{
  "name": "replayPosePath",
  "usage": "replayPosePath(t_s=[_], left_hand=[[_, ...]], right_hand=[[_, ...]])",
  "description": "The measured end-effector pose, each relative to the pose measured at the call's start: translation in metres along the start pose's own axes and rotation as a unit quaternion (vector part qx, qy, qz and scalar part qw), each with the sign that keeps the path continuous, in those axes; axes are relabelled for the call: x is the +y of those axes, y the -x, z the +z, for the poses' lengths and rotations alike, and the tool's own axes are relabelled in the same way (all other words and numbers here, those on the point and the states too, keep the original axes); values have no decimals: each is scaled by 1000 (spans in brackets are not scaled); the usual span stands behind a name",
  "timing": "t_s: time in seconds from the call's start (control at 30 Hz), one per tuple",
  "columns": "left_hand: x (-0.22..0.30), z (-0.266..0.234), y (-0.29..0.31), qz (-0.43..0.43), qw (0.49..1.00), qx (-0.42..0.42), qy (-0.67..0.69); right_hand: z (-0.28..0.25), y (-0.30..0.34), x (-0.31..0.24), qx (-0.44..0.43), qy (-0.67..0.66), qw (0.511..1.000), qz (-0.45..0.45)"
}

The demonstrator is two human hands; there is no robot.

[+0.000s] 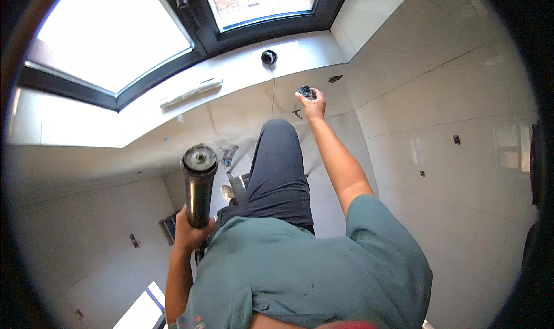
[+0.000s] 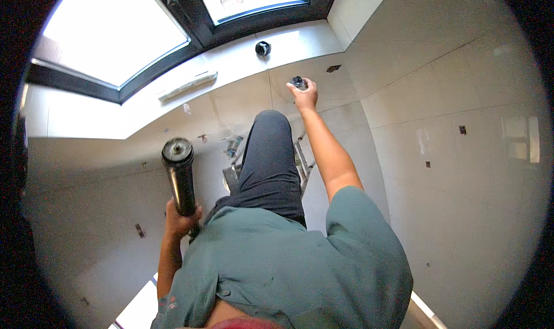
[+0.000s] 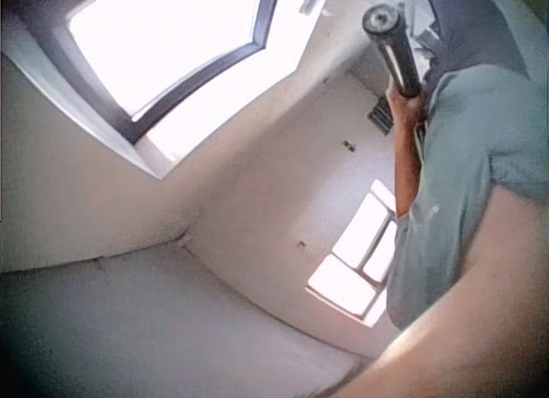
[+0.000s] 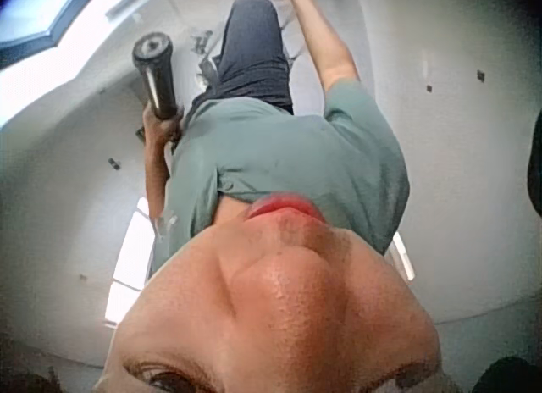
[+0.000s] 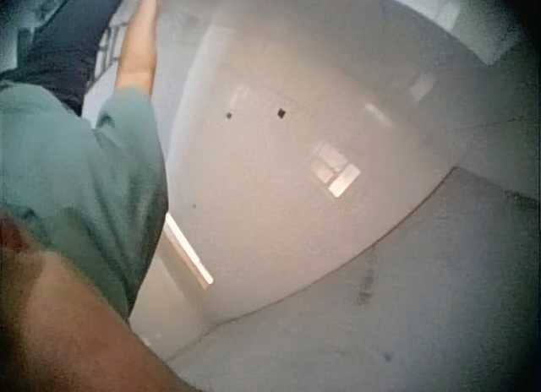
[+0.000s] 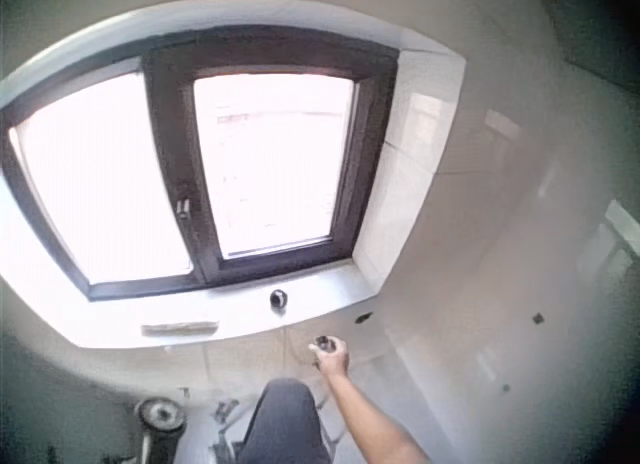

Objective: The person stands on a stepladder and uses a caulking gun to apply sealant along the upper edges of a window frame. They reload the caulking gun with a new cartridge mid-task and continue applying sealant to different sections of the window frame.

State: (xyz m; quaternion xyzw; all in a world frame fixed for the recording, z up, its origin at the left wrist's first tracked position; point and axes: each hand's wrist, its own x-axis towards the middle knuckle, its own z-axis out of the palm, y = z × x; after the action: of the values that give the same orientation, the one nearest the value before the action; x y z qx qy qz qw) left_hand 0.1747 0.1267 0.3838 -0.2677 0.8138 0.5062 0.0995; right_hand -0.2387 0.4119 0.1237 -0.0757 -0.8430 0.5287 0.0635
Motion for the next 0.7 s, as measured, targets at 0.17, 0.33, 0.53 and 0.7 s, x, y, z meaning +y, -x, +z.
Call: replayPosePath(t_s=[0.17,0.33,0.53,0.7], left_hand=[[2,-5,3,-47,997,39,41],[20,-13,3,-76,996,54,5],[30,-16,-10,-70,995,68,-29],[26,-15,-24,-80,996,43,-17]], right_hand=[[17,-99,20,163,79,983,-26],[16,-169,9,234,189,948,107],[6,-192,8,159,230,943,178],[-1,-153,31,177,226,948,137]])
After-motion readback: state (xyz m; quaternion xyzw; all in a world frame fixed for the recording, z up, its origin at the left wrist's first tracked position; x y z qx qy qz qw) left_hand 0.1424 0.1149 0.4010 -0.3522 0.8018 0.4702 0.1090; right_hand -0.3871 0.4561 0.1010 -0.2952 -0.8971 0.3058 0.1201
